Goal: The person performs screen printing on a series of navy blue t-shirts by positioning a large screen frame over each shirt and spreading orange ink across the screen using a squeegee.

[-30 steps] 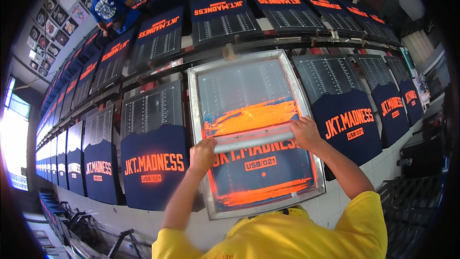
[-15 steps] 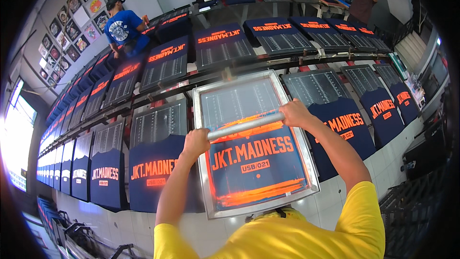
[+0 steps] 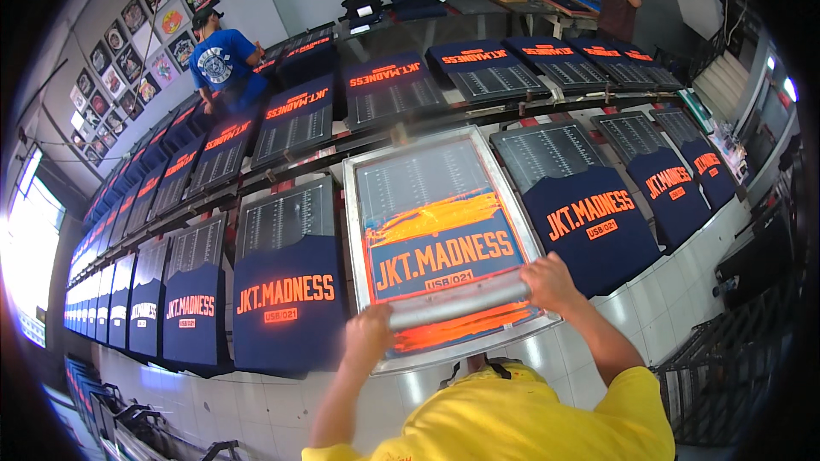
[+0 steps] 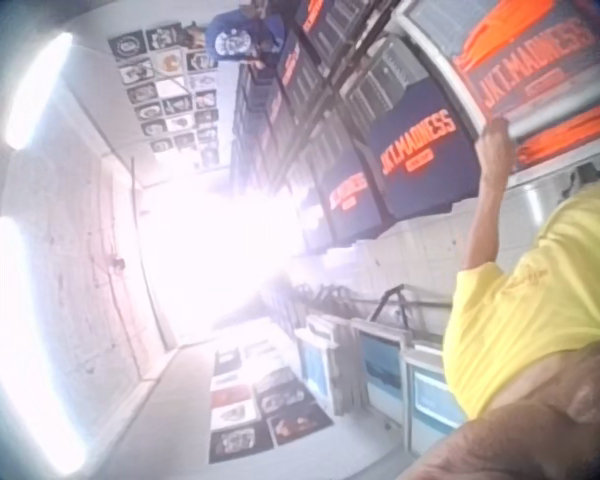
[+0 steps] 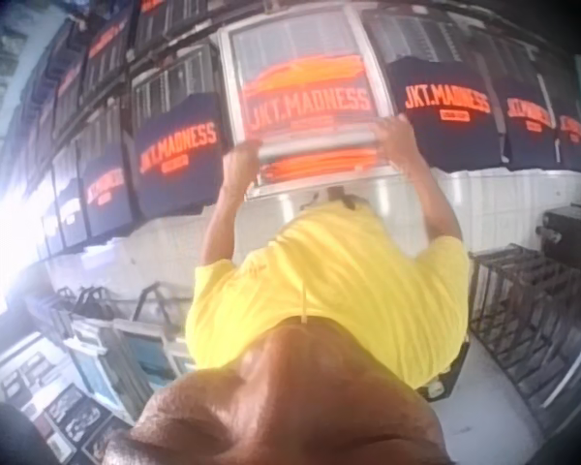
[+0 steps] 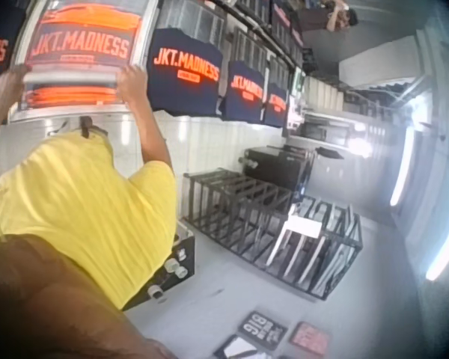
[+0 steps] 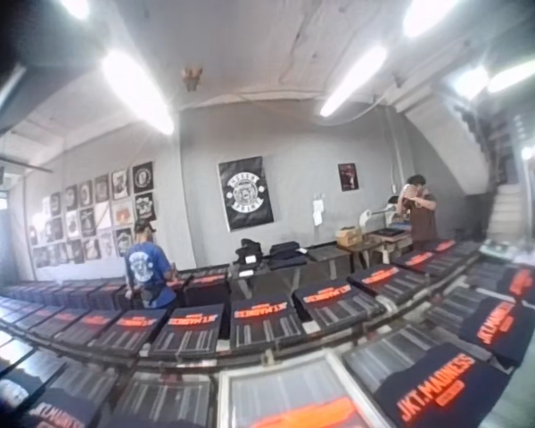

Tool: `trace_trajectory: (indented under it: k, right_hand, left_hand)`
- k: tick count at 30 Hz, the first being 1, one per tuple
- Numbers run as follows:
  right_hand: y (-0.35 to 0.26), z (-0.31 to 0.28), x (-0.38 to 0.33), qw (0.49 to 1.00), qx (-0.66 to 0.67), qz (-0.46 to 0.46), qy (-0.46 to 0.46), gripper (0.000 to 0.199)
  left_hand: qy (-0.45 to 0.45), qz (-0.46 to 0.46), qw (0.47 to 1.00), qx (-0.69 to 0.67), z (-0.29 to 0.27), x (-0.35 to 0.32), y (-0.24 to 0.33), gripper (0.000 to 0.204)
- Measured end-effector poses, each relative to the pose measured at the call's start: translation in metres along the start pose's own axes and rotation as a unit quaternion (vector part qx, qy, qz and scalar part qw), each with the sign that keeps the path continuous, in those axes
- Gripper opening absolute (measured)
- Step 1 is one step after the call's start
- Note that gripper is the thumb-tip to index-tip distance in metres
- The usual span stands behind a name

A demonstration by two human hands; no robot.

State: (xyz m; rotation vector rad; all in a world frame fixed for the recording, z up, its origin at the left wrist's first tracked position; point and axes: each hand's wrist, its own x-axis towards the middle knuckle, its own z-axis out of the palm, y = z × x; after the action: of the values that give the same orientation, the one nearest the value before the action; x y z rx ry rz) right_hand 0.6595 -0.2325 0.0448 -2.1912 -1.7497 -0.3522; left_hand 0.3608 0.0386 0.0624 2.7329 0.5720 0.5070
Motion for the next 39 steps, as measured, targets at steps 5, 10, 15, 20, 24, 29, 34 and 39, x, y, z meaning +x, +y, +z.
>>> trace_trajectory:
  k: [5, 10, 15, 20, 24, 29, 34, 39]
  right_hand:
    - [-0.031, 0.024, -0.057, 1.0, -0.014, 0.004, -0.008, 0.017]
    - [-0.045, 0.03, -0.081, 1.0, -0.019, 0.014, -0.016, 0.028]
    - [-0.065, 0.019, -0.095, 0.997, 0.015, 0.056, -0.055, 0.058]
    - [-0.074, 0.017, -0.101, 0.996, 0.017, 0.068, -0.06, 0.061]
    - [-0.062, 0.022, -0.106, 0.989, 0.083, 0.121, -0.008, 0.053]
    - [-0.029, 0.029, -0.107, 0.938, 0.138, 0.291, 0.13, 0.036]
    - [0.004, 0.06, -0.1, 0.889, 0.172, 0.401, 0.135, 0.027]
    - [0.028, 0.093, -0.092, 0.851, 0.242, 0.442, 0.148, 0.02]
  left_hand:
    - [-0.029, -0.041, 0.999, 0.018, 0.029, -0.063, 0.01, 0.03]
    - [-0.006, 0.004, 1.0, 0.013, 0.047, -0.091, 0.017, 0.036]
    - [-0.046, 0.019, 0.999, -0.002, 0.043, -0.101, 0.028, 0.047]
    - [-0.06, 0.03, 0.998, 0.006, 0.043, -0.11, 0.033, 0.051]
    - [-0.06, 0.045, 0.997, -0.022, 0.014, -0.109, 0.035, 0.054]
    - [0.081, -0.151, 0.981, -0.091, 0.053, -0.12, -0.038, 0.054]
    - [0.087, -0.263, 0.95, -0.143, 0.075, -0.12, -0.07, 0.038]
    - [0.05, -0.303, 0.941, -0.142, 0.08, -0.112, -0.072, 0.032]
